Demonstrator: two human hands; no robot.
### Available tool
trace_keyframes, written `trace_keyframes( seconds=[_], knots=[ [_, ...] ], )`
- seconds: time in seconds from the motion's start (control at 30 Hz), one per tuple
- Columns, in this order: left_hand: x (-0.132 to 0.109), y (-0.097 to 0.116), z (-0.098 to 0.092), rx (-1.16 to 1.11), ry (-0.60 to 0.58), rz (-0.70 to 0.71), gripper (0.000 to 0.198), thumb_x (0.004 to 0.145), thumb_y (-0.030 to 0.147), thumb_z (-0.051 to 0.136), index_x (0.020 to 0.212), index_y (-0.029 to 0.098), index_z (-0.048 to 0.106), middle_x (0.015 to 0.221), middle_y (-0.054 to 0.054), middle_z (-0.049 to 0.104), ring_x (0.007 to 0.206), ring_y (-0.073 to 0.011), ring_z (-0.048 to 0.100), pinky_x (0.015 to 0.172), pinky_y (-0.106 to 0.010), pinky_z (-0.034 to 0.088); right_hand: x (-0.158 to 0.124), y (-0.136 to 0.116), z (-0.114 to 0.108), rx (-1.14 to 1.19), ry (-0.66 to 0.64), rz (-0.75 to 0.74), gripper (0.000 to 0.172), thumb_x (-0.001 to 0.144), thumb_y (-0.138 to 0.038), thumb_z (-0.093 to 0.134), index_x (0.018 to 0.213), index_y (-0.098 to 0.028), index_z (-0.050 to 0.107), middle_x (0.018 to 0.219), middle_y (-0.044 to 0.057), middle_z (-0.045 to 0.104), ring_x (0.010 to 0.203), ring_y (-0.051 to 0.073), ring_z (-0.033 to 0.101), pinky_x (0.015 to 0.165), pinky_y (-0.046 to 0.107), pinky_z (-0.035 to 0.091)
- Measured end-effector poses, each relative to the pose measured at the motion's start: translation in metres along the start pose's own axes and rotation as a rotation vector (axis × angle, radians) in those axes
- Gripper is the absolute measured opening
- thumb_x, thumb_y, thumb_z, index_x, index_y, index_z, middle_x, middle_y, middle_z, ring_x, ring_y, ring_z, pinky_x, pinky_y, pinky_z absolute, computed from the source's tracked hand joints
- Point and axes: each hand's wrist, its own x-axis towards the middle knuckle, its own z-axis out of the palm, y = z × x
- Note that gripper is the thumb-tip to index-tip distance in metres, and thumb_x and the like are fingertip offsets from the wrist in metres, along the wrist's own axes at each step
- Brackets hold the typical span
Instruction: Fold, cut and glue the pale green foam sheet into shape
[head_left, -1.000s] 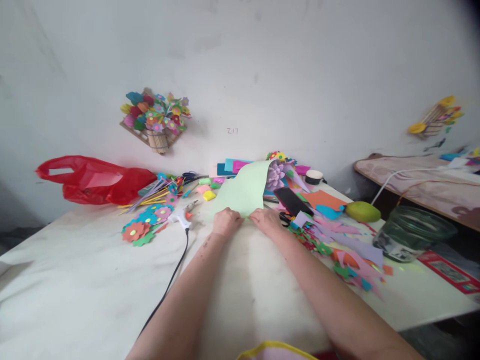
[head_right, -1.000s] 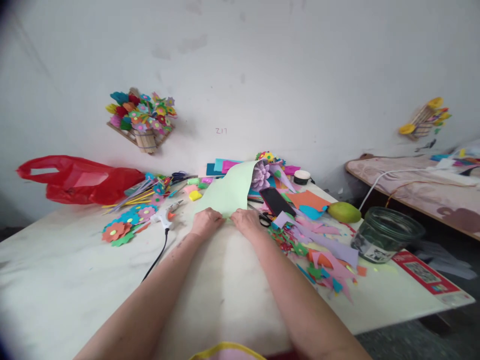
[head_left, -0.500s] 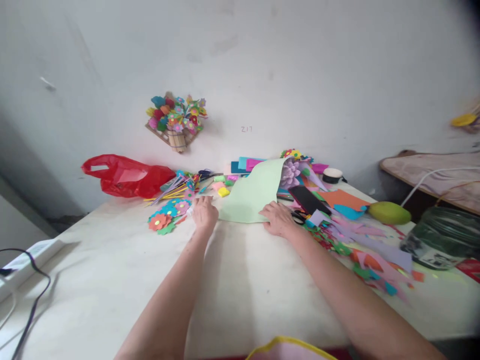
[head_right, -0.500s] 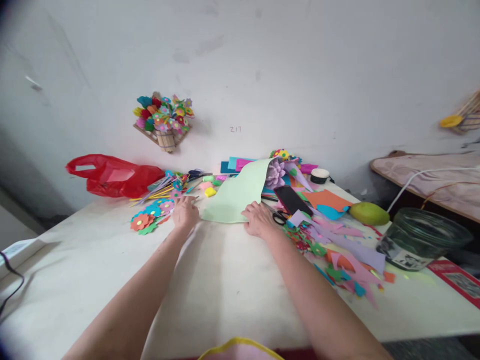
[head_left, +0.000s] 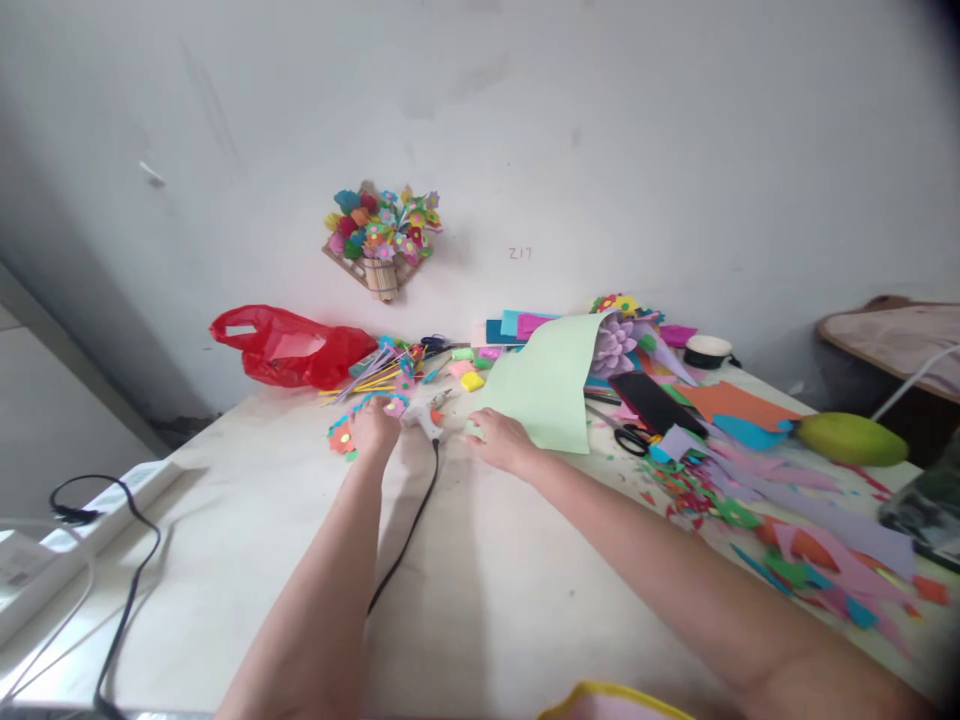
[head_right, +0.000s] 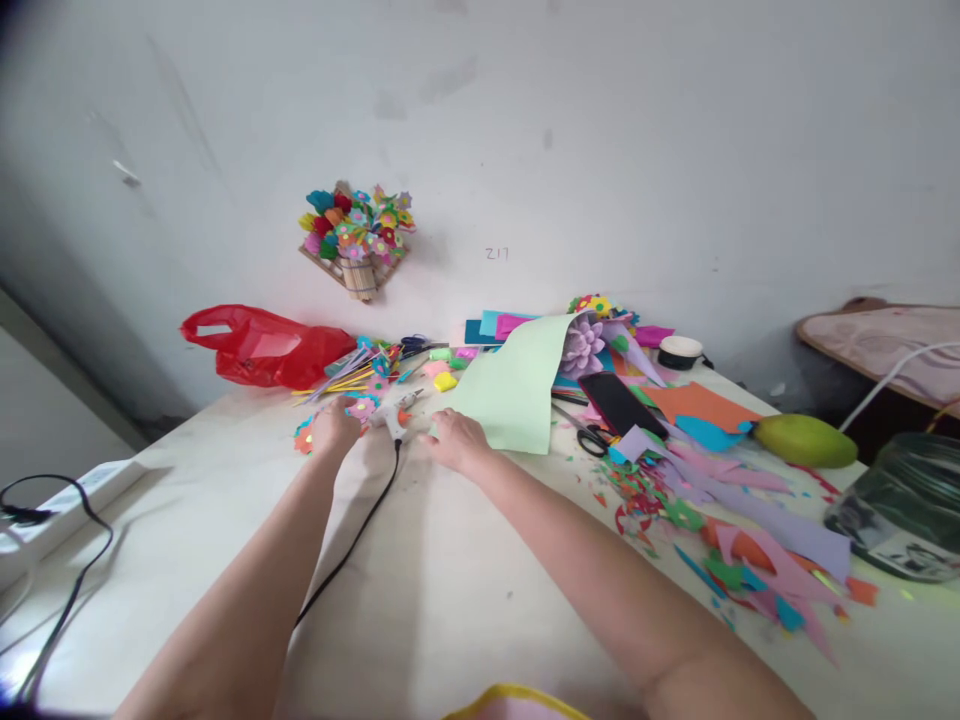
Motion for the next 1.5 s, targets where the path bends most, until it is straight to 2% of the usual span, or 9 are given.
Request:
trace_keyframes(
  seconds=[0.13, 0.27, 0.47, 0.6, 0.73, 0.87, 1.07, 1.4, 1.5],
  knots=[
    [0.007, -0.017, 0.004, 0.013, 0.009, 0.030, 0.037, 0.069, 0.011, 0.042, 0.102, 0.022, 0.054, 0.098, -0.006, 0.062, 0.094, -0.0204, 0.054, 0.077, -0.031, 0.039, 0.027, -0.029, 0.018, 0.008, -0.087, 0.118, 0.045, 0.075, -0.051, 0.042, 0.101, -0.016, 0.054, 0.104, 0.012, 0.056, 0.093, 0.023, 0.054, 0.074, 0.031, 0.041],
    [0.011, -0.039, 0.011, -0.004, 0.053, 0.163, 0.040, 0.067, 0.006, 0.042, 0.101, 0.023, 0.054, 0.113, -0.002, 0.055, 0.104, -0.0152, 0.048, 0.087, -0.026, 0.036, 0.047, -0.048, 0.031, -0.042, -0.097, 0.191, 0.051, 0.070, -0.055, 0.046, 0.100, -0.014, 0.055, 0.105, 0.015, 0.054, 0.098, 0.028, 0.051, 0.077, 0.036, 0.040],
    [0.016, -0.066, 0.011, -0.030, 0.056, 0.210, 0.034, 0.070, 0.016, 0.045, 0.102, 0.021, 0.055, 0.127, -0.002, 0.044, 0.122, -0.0189, 0.031, 0.100, -0.034, 0.024, 0.060, -0.059, 0.044, -0.073, -0.111, 0.198, 0.040, 0.072, -0.030, 0.050, 0.107, -0.011, 0.049, 0.106, 0.017, 0.053, 0.098, 0.024, 0.051, 0.077, 0.033, 0.040],
    [0.021, -0.080, 0.010, -0.091, 0.066, 0.127, 0.037, 0.073, 0.028, 0.046, 0.108, 0.017, 0.052, 0.129, -0.007, 0.041, 0.121, -0.0204, 0.032, 0.100, -0.032, 0.026, 0.057, -0.055, 0.043, -0.069, -0.033, 0.219, 0.033, 0.078, -0.030, 0.041, 0.103, -0.011, 0.049, 0.101, 0.015, 0.056, 0.093, 0.022, 0.054, 0.073, 0.031, 0.040],
    [0.011, -0.077, 0.011, -0.019, 0.005, 0.147, 0.067, 0.067, 0.058, 0.046, 0.123, 0.021, 0.038, 0.137, -0.008, 0.028, 0.125, -0.0277, 0.022, 0.099, -0.045, 0.022, 0.051, -0.048, 0.035, -0.020, 0.028, 0.196, 0.029, 0.082, -0.033, 0.035, 0.100, -0.014, 0.048, 0.096, 0.011, 0.059, 0.087, 0.020, 0.056, 0.068, 0.028, 0.039],
    [-0.001, -0.066, 0.013, 0.125, -0.082, 0.340, 0.079, 0.060, 0.069, 0.046, 0.128, 0.032, 0.029, 0.141, -0.002, 0.019, 0.128, -0.0300, 0.010, 0.098, -0.053, 0.014, 0.044, -0.044, 0.031, 0.030, 0.068, 0.211, 0.028, 0.084, -0.035, 0.033, 0.096, -0.015, 0.048, 0.095, 0.009, 0.060, 0.086, 0.018, 0.057, 0.066, 0.027, 0.037],
    [0.015, -0.064, 0.018, 0.188, -0.116, 0.357, 0.072, 0.064, 0.069, 0.038, 0.126, 0.033, 0.033, 0.140, -0.002, 0.020, 0.128, -0.0298, 0.010, 0.097, -0.056, 0.013, 0.037, -0.039, 0.038, 0.089, 0.080, 0.247, 0.027, 0.085, -0.036, 0.033, 0.095, -0.015, 0.047, 0.095, 0.007, 0.060, 0.085, 0.017, 0.056, 0.064, 0.025, 0.035],
    [0.054, -0.083, 0.019, 0.201, 0.004, 0.278, 0.064, 0.067, 0.065, 0.041, 0.121, 0.031, 0.042, 0.136, -0.004, 0.030, 0.125, -0.0295, 0.020, 0.097, -0.057, 0.013, 0.031, -0.030, 0.050, 0.109, 0.125, 0.280, 0.027, 0.085, -0.036, 0.034, 0.096, -0.016, 0.048, 0.091, 0.007, 0.061, 0.084, 0.017, 0.055, 0.063, 0.024, 0.033],
    [0.055, -0.080, 0.018, 0.207, 0.006, 0.381, 0.057, 0.072, 0.062, 0.037, 0.120, 0.032, 0.043, 0.135, -0.002, 0.034, 0.124, -0.0265, 0.023, 0.099, -0.053, 0.012, 0.032, -0.030, 0.052, 0.115, 0.141, 0.261, 0.027, 0.085, -0.036, 0.034, 0.095, -0.016, 0.048, 0.090, 0.006, 0.061, 0.082, 0.016, 0.055, 0.062, 0.024, 0.033]
  ],
)
